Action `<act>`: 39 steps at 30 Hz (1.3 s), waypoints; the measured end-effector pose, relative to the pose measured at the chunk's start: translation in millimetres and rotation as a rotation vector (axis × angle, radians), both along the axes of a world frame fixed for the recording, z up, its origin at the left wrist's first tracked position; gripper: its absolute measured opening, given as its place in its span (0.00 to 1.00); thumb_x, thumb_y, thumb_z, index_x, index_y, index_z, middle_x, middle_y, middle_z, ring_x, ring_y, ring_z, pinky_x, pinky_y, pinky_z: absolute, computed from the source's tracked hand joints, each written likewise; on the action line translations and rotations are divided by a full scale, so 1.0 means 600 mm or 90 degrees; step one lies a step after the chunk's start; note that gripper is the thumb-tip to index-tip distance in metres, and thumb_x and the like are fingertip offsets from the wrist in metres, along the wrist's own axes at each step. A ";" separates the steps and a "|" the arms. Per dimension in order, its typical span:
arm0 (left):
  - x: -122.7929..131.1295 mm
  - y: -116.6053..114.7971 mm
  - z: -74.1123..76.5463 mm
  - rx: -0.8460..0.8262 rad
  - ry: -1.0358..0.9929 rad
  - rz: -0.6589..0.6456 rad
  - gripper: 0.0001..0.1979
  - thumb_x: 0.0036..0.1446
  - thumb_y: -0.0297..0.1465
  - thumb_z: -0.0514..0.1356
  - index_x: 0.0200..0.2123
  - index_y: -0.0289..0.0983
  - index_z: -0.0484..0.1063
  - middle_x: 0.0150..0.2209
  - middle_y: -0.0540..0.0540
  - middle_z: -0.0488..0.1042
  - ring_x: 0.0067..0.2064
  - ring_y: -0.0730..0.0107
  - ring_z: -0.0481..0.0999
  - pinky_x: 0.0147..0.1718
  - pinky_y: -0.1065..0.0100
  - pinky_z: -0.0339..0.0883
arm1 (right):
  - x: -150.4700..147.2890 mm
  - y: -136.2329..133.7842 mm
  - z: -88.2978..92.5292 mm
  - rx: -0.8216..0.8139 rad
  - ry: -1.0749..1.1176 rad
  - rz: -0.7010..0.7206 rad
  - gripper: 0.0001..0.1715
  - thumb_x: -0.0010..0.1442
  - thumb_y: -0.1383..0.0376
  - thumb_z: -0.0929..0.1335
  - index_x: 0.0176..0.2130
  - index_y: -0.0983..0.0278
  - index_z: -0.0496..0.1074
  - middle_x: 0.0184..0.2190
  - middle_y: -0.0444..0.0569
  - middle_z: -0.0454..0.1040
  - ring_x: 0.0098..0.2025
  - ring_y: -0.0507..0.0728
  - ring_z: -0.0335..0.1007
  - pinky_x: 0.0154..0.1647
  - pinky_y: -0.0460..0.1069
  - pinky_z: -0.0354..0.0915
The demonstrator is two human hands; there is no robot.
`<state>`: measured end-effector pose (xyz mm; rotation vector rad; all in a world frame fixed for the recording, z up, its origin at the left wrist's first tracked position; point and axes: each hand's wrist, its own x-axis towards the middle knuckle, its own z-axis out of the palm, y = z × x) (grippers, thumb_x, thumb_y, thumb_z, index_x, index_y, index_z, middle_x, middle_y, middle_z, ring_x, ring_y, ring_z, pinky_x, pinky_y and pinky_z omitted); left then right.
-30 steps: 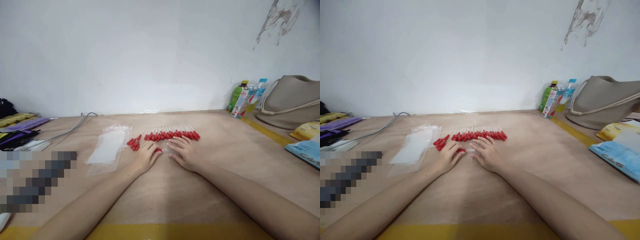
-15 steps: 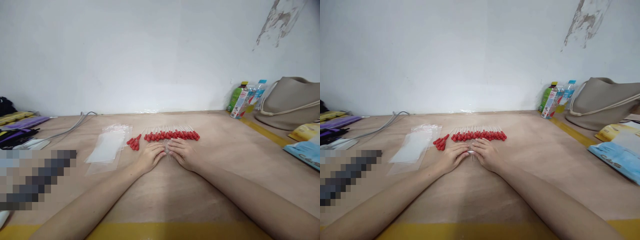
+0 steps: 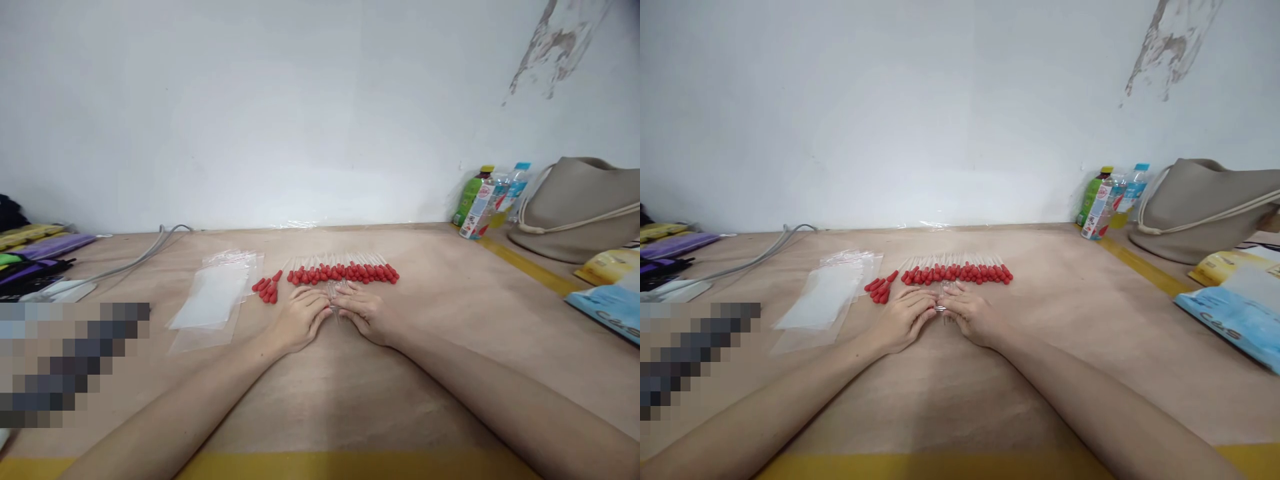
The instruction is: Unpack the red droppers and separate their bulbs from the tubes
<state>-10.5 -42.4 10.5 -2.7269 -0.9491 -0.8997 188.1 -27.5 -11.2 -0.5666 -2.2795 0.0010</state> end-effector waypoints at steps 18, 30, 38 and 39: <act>-0.011 -0.003 0.008 -0.046 0.061 -0.001 0.11 0.61 0.32 0.46 0.34 0.38 0.67 0.34 0.47 0.73 0.45 0.67 0.70 0.50 0.59 0.55 | 0.013 0.002 -0.004 0.118 -0.016 0.016 0.19 0.59 0.72 0.59 0.50 0.64 0.65 0.46 0.51 0.71 0.54 0.54 0.60 0.58 0.58 0.55; -0.031 0.000 0.002 -0.060 0.006 0.045 0.12 0.61 0.30 0.45 0.31 0.37 0.66 0.35 0.46 0.72 0.43 0.67 0.69 0.46 0.60 0.59 | 0.042 -0.001 0.005 0.025 0.054 -0.059 0.17 0.61 0.69 0.58 0.48 0.61 0.67 0.41 0.49 0.73 0.49 0.55 0.65 0.52 0.56 0.62; -0.086 0.047 0.052 -0.032 -0.143 0.255 0.13 0.58 0.34 0.49 0.36 0.37 0.71 0.32 0.45 0.68 0.37 0.67 0.67 0.38 0.67 0.63 | 0.033 0.001 0.003 -0.075 0.004 -0.363 0.15 0.57 0.67 0.60 0.42 0.64 0.70 0.30 0.50 0.72 0.35 0.56 0.66 0.39 0.52 0.59; -0.100 0.058 0.061 -0.041 -0.149 0.309 0.13 0.57 0.34 0.49 0.38 0.36 0.71 0.32 0.44 0.68 0.39 0.65 0.67 0.38 0.66 0.63 | 0.031 0.000 0.004 -0.085 0.009 -0.374 0.15 0.56 0.68 0.60 0.42 0.65 0.69 0.32 0.50 0.72 0.36 0.57 0.66 0.41 0.53 0.58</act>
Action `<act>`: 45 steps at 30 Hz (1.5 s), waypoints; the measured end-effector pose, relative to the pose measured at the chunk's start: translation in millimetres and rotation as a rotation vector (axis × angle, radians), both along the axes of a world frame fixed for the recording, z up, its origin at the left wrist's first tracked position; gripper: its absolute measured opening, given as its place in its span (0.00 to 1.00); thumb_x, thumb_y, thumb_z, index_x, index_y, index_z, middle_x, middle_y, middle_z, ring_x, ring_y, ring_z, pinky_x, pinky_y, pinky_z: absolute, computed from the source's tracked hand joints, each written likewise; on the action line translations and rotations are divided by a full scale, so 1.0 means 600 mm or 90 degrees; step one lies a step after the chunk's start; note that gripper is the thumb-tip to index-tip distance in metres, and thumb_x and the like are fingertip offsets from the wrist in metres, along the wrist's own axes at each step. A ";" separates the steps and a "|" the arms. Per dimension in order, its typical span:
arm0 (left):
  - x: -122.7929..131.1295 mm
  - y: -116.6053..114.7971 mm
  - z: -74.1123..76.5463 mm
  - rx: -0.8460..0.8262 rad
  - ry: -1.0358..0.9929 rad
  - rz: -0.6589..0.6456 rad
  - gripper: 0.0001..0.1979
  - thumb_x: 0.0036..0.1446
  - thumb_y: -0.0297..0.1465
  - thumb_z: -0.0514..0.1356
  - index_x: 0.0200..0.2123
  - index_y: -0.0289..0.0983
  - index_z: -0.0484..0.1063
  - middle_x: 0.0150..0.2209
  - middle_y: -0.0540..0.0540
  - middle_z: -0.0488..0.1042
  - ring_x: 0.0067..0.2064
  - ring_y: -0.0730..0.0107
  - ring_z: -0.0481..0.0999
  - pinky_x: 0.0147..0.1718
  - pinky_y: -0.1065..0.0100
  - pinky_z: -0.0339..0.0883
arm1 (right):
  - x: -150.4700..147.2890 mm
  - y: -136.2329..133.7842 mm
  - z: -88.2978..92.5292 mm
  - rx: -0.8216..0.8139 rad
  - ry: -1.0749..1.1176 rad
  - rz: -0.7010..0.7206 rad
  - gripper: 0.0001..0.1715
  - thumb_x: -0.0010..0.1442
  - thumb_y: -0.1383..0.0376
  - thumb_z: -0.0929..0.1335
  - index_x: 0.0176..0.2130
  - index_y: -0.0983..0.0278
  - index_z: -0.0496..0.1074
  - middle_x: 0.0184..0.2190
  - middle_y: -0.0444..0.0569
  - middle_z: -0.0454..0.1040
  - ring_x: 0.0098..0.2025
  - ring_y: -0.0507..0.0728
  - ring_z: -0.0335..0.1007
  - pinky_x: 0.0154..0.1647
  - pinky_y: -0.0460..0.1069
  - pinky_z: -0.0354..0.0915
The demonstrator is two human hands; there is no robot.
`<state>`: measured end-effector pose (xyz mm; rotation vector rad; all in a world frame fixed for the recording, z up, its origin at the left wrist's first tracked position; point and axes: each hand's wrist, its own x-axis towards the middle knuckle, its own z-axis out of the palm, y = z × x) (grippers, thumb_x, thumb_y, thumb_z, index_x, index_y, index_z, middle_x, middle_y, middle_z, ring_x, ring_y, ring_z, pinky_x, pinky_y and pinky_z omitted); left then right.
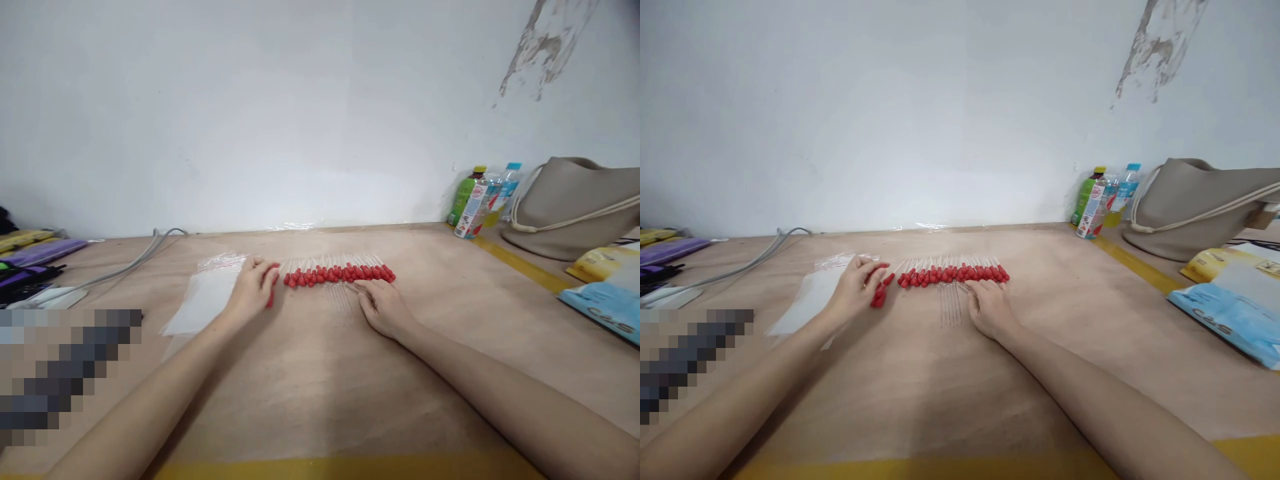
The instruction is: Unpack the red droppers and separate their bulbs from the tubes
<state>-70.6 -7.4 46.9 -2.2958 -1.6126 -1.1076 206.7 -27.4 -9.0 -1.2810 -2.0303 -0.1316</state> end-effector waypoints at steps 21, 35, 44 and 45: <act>-0.079 0.040 -0.003 -0.184 0.110 0.234 0.17 0.53 0.41 0.48 0.29 0.38 0.72 0.34 0.44 0.74 0.40 0.58 0.71 0.40 0.64 0.62 | -0.011 -0.016 0.013 -0.021 0.009 0.041 0.15 0.55 0.55 0.64 0.36 0.62 0.71 0.25 0.46 0.72 0.32 0.54 0.66 0.39 0.51 0.53; -0.008 0.086 0.015 -0.314 0.219 0.290 0.16 0.41 0.41 0.56 0.28 0.38 0.75 0.42 0.36 0.69 0.51 0.43 0.60 0.46 0.51 0.54 | -0.004 -0.003 0.012 -0.086 0.067 0.083 0.13 0.60 0.62 0.58 0.37 0.62 0.69 0.26 0.45 0.72 0.31 0.54 0.65 0.37 0.51 0.53; 0.007 0.112 0.028 -0.372 0.164 0.295 0.10 0.38 0.36 0.57 0.20 0.36 0.72 0.34 0.37 0.74 0.48 0.43 0.65 0.42 0.54 0.59 | -0.003 -0.003 0.014 -0.100 0.084 0.111 0.13 0.60 0.62 0.59 0.39 0.63 0.69 0.28 0.46 0.73 0.33 0.54 0.65 0.39 0.51 0.55; 0.003 0.109 0.038 -0.369 0.153 0.303 0.10 0.39 0.37 0.57 0.19 0.36 0.72 0.32 0.37 0.74 0.48 0.43 0.65 0.41 0.53 0.59 | -0.003 -0.003 0.014 -0.100 0.085 0.111 0.13 0.60 0.62 0.59 0.39 0.63 0.69 0.28 0.46 0.73 0.33 0.54 0.65 0.39 0.51 0.55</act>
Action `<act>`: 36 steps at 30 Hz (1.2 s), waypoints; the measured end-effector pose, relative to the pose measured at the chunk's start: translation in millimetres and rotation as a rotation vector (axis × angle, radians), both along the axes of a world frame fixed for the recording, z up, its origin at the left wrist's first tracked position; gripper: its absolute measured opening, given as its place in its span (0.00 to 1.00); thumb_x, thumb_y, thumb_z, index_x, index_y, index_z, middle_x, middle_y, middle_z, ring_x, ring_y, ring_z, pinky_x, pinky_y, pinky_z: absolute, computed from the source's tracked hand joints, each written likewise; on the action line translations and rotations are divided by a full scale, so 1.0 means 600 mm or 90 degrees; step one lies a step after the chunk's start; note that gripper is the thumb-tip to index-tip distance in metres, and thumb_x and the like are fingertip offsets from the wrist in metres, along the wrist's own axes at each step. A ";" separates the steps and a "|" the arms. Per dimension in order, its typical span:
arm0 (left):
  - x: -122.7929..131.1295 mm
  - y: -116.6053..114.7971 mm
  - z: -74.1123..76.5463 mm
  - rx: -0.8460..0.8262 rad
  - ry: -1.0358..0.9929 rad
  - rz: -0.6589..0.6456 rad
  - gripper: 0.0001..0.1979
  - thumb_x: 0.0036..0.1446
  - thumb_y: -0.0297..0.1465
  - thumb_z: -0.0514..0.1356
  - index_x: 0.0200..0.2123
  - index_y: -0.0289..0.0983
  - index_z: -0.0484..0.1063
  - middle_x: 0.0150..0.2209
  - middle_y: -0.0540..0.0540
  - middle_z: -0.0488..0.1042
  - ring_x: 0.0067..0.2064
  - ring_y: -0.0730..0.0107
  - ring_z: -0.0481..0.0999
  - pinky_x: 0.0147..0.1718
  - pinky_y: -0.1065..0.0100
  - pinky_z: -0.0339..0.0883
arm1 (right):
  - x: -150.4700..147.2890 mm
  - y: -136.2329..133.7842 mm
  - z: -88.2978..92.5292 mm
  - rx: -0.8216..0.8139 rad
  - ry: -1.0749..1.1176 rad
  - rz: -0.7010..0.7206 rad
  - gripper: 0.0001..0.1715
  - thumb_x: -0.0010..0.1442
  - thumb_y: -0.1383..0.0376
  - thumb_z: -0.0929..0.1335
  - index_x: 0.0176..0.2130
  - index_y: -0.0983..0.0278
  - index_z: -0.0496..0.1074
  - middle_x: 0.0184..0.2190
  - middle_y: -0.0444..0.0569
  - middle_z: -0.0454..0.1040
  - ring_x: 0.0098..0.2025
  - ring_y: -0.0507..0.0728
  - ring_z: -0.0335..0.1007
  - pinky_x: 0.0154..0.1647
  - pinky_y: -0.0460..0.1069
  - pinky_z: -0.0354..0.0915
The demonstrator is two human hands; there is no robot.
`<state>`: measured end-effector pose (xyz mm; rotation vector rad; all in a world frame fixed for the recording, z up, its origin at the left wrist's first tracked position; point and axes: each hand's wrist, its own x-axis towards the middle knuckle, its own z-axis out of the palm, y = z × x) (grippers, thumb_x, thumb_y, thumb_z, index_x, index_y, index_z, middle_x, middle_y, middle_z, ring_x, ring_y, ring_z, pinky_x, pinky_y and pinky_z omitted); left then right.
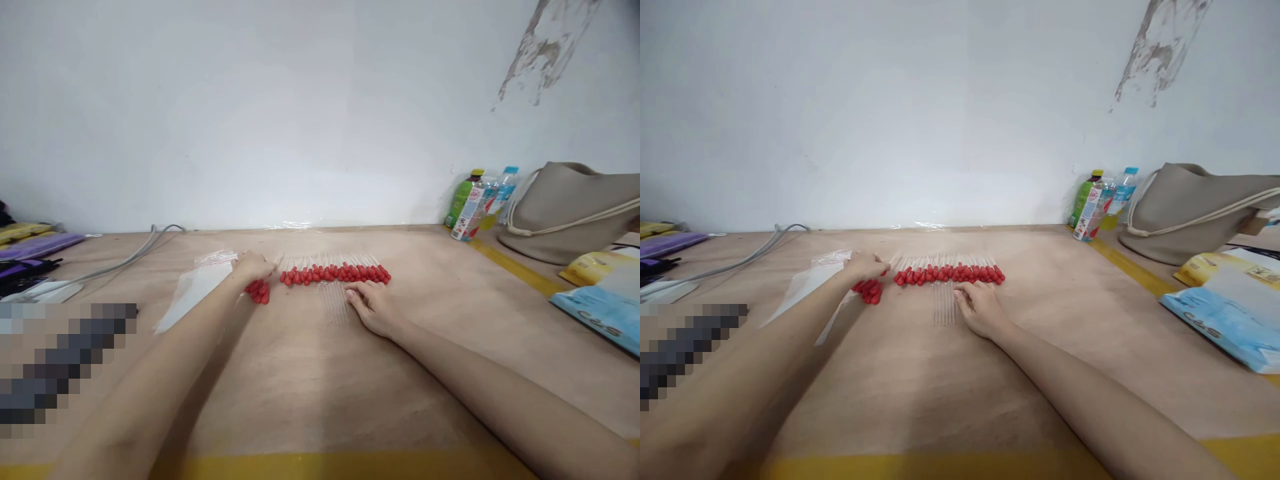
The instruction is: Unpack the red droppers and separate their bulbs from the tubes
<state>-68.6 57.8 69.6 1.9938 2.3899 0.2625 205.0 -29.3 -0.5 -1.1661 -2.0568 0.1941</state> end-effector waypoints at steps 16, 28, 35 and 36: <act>0.065 -0.173 -0.097 0.291 -0.193 -0.463 0.06 0.57 0.34 0.52 0.31 0.37 0.63 0.27 0.51 0.69 0.28 0.73 0.68 0.27 0.71 0.60 | 0.005 0.007 -0.004 0.123 0.134 -0.018 0.18 0.59 0.60 0.60 0.47 0.64 0.64 0.43 0.54 0.68 0.45 0.58 0.64 0.45 0.55 0.62; 0.071 -0.159 -0.121 0.366 -0.172 -0.595 0.05 0.57 0.32 0.53 0.32 0.37 0.65 0.29 0.48 0.69 0.31 0.72 0.68 0.31 0.70 0.62 | -0.009 -0.005 -0.002 0.220 -0.121 0.098 0.17 0.58 0.58 0.63 0.45 0.60 0.69 0.47 0.49 0.69 0.52 0.58 0.60 0.54 0.59 0.53; 0.082 -0.161 -0.115 0.379 -0.132 -0.612 0.08 0.56 0.34 0.55 0.37 0.36 0.67 0.35 0.45 0.72 0.38 0.68 0.71 0.37 0.66 0.64 | -0.010 0.004 -0.009 0.210 -0.097 0.198 0.14 0.59 0.60 0.63 0.42 0.60 0.72 0.44 0.47 0.72 0.50 0.57 0.62 0.51 0.56 0.59; 0.085 -0.162 -0.112 0.382 -0.110 -0.615 0.11 0.55 0.35 0.56 0.39 0.37 0.67 0.38 0.45 0.73 0.40 0.67 0.70 0.39 0.64 0.63 | -0.010 0.005 -0.009 0.212 -0.091 0.201 0.13 0.59 0.61 0.63 0.42 0.60 0.72 0.43 0.47 0.73 0.50 0.57 0.62 0.51 0.56 0.59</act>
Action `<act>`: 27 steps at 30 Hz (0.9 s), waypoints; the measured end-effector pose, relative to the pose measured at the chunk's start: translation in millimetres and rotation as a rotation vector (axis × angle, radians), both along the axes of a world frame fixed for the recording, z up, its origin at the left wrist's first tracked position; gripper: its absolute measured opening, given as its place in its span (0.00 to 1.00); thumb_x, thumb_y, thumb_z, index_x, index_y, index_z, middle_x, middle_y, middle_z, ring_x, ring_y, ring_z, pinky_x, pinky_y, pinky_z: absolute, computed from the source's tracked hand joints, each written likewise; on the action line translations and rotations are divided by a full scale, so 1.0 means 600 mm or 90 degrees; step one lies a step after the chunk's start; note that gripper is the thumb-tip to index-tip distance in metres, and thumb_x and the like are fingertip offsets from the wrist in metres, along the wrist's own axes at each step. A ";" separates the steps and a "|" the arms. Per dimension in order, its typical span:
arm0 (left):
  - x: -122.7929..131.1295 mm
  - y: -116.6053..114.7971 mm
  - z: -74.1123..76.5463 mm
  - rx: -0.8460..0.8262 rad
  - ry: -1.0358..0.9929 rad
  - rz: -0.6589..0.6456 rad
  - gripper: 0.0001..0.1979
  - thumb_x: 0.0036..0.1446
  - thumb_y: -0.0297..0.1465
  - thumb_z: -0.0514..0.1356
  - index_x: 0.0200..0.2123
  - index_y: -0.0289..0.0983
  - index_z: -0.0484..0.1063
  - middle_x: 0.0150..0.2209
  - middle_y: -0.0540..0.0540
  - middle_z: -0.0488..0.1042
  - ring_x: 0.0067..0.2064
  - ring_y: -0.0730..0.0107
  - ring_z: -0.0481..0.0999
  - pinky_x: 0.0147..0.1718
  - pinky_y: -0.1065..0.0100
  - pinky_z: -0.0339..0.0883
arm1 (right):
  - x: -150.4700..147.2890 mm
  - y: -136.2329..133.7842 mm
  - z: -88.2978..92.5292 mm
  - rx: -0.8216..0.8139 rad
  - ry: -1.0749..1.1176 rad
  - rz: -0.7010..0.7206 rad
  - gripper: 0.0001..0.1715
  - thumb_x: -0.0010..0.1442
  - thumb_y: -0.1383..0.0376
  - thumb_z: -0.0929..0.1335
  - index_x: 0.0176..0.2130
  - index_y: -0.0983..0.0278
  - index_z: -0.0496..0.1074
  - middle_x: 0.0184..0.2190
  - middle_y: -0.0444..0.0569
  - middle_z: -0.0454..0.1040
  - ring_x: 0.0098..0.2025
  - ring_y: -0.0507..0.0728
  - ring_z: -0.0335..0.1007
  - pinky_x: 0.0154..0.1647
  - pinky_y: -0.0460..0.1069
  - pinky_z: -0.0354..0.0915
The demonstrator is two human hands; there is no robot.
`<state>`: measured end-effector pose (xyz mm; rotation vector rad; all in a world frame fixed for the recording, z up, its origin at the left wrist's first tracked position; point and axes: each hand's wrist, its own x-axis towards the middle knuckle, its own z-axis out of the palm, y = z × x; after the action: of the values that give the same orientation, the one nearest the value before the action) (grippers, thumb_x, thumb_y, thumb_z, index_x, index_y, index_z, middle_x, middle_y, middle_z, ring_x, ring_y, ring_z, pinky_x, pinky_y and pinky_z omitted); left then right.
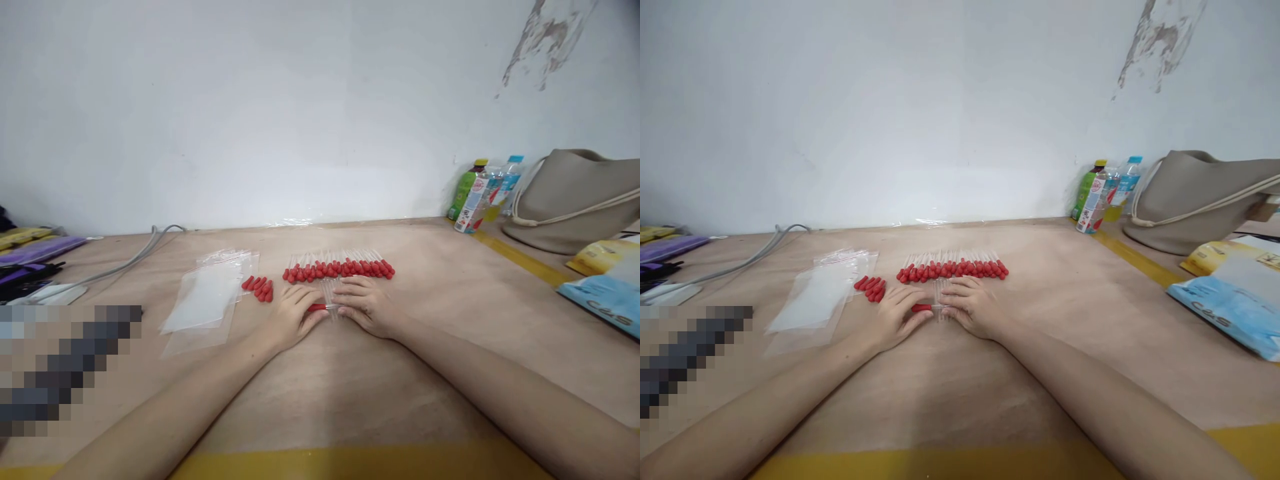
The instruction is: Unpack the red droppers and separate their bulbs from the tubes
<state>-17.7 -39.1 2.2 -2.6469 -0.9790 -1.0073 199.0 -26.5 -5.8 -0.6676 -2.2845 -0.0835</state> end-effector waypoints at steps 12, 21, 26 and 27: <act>0.012 -0.003 0.009 0.088 0.018 -0.020 0.08 0.56 0.31 0.55 0.39 0.39 0.71 0.39 0.48 0.76 0.46 0.68 0.71 0.53 0.57 0.54 | -0.006 0.000 -0.010 -0.017 0.025 0.009 0.18 0.59 0.60 0.62 0.47 0.64 0.69 0.46 0.54 0.71 0.53 0.58 0.62 0.53 0.59 0.59; 0.009 -0.003 0.011 0.093 0.055 -0.011 0.08 0.57 0.32 0.54 0.38 0.39 0.71 0.43 0.49 0.75 0.51 0.63 0.67 0.57 0.51 0.45 | -0.008 -0.004 -0.007 -0.046 -0.004 0.035 0.17 0.59 0.62 0.62 0.48 0.62 0.68 0.49 0.51 0.69 0.56 0.56 0.58 0.57 0.59 0.55; 0.009 -0.002 0.010 0.066 0.060 -0.012 0.09 0.57 0.33 0.54 0.39 0.38 0.70 0.44 0.48 0.74 0.53 0.63 0.66 0.57 0.51 0.46 | -0.010 -0.002 -0.012 -0.038 0.006 0.046 0.16 0.61 0.64 0.60 0.48 0.62 0.68 0.49 0.51 0.69 0.56 0.56 0.58 0.57 0.59 0.55; 0.009 -0.001 0.010 0.051 0.064 -0.011 0.09 0.58 0.33 0.53 0.39 0.38 0.70 0.45 0.48 0.73 0.53 0.63 0.65 0.57 0.51 0.47 | -0.010 -0.001 -0.013 -0.040 0.008 0.050 0.17 0.61 0.64 0.60 0.48 0.62 0.68 0.49 0.50 0.68 0.56 0.56 0.57 0.57 0.59 0.55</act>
<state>-12.3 -39.9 8.0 -2.6165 -0.8766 -0.8888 193.1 -27.3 -13.7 -0.6088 -2.3059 0.0305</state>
